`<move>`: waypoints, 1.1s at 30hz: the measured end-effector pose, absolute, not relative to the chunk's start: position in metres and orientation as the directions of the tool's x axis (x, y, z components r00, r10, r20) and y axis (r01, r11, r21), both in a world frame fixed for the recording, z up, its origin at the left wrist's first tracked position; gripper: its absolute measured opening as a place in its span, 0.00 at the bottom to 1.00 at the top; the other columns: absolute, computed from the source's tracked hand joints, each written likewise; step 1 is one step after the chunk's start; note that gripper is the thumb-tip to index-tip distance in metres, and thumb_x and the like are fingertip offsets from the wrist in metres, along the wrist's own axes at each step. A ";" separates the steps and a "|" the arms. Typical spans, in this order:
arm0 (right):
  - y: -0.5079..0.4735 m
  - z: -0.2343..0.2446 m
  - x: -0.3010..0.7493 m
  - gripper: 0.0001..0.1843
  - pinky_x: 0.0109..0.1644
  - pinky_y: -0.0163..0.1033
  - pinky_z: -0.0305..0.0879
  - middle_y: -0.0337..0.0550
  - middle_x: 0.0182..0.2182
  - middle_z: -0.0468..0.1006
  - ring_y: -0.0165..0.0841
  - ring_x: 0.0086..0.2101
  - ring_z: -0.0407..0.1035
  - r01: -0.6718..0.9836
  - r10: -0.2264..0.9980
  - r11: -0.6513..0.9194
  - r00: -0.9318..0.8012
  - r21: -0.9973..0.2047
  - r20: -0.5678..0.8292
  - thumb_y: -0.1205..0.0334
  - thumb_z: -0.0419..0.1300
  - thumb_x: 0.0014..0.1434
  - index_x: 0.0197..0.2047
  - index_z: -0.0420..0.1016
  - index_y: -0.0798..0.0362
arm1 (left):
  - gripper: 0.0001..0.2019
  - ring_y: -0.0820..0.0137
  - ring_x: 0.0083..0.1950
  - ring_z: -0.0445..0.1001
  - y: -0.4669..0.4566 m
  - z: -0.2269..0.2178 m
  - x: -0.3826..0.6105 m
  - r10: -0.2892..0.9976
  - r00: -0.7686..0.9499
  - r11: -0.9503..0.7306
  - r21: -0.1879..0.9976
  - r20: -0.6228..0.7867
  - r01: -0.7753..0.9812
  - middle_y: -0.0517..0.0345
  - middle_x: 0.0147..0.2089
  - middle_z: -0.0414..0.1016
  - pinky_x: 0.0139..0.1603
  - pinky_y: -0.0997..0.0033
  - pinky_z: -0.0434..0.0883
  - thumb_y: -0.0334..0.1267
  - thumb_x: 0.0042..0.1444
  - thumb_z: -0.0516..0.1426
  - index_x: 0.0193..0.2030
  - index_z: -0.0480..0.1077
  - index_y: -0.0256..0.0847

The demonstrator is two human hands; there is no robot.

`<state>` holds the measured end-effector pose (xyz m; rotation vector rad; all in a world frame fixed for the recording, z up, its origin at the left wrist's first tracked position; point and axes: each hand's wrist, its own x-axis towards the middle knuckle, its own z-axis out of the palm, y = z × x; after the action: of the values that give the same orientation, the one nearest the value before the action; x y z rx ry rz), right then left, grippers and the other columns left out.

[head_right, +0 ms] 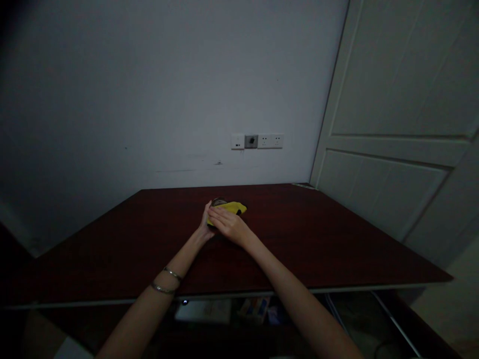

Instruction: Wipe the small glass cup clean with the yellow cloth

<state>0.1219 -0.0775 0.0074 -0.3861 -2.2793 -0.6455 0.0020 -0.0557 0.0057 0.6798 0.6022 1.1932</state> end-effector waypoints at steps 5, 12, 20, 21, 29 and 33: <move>-0.080 0.005 0.131 0.18 0.59 0.47 0.58 0.52 0.53 0.67 0.36 0.57 0.54 0.442 0.104 0.851 -0.670 0.283 0.735 0.72 0.47 0.60 0.53 0.65 0.59 | 0.21 0.70 0.25 0.72 -0.046 0.009 -0.008 0.960 0.270 0.255 0.639 -0.076 -0.726 0.51 0.25 0.73 0.26 0.73 0.70 0.50 0.52 0.46 0.27 0.68 0.33; -0.076 0.004 0.138 0.20 0.59 0.48 0.58 0.52 0.54 0.66 0.35 0.56 0.57 0.525 0.253 0.849 -0.501 0.058 0.828 0.67 0.49 0.60 0.55 0.62 0.56 | 0.21 0.82 0.08 0.44 -0.044 0.007 -0.012 0.927 0.370 0.310 0.663 -0.053 -0.681 0.64 0.12 0.57 0.07 0.82 0.43 0.53 0.52 0.44 0.25 0.64 0.36; -0.064 0.009 0.131 0.16 0.55 0.43 0.63 0.47 0.51 0.70 0.34 0.51 0.65 0.475 0.457 0.800 -0.090 -0.366 0.885 0.63 0.49 0.60 0.50 0.68 0.52 | 0.28 0.84 0.11 0.47 -0.049 0.010 -0.013 0.779 0.626 0.425 0.760 -0.031 -0.492 0.49 0.24 0.70 0.06 0.84 0.46 0.58 0.51 0.41 0.32 0.67 0.32; -0.063 0.010 0.130 0.16 0.55 0.43 0.63 0.47 0.50 0.71 0.34 0.50 0.66 0.468 0.473 0.792 -0.064 -0.392 0.879 0.62 0.49 0.60 0.50 0.69 0.51 | 0.29 0.84 0.11 0.47 -0.049 0.010 -0.013 0.765 0.642 0.437 0.772 -0.050 -0.461 0.48 0.24 0.70 0.06 0.84 0.47 0.59 0.51 0.40 0.32 0.67 0.33; -0.066 0.013 0.131 0.19 0.59 0.47 0.57 0.49 0.54 0.66 0.35 0.55 0.59 0.558 0.373 0.819 -0.345 -0.132 0.861 0.66 0.50 0.58 0.54 0.64 0.53 | 0.27 0.82 0.09 0.46 -0.052 0.007 -0.006 0.833 0.535 0.414 0.799 -0.140 -0.436 0.60 0.15 0.61 0.06 0.82 0.46 0.61 0.49 0.43 0.21 0.61 0.37; -0.071 0.011 0.124 0.22 0.60 0.46 0.56 0.54 0.54 0.65 0.36 0.57 0.57 0.573 0.324 0.819 -0.495 0.022 0.806 0.70 0.50 0.57 0.56 0.60 0.59 | 0.24 0.81 0.08 0.45 -0.051 0.003 -0.005 0.903 0.392 0.365 0.797 -0.177 -0.482 0.66 0.10 0.53 0.07 0.82 0.44 0.60 0.49 0.45 0.21 0.59 0.39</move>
<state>0.1242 -0.0711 0.0111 -0.6573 -2.1282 -0.3629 -0.0045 -0.0507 0.0030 0.7279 0.6835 0.9850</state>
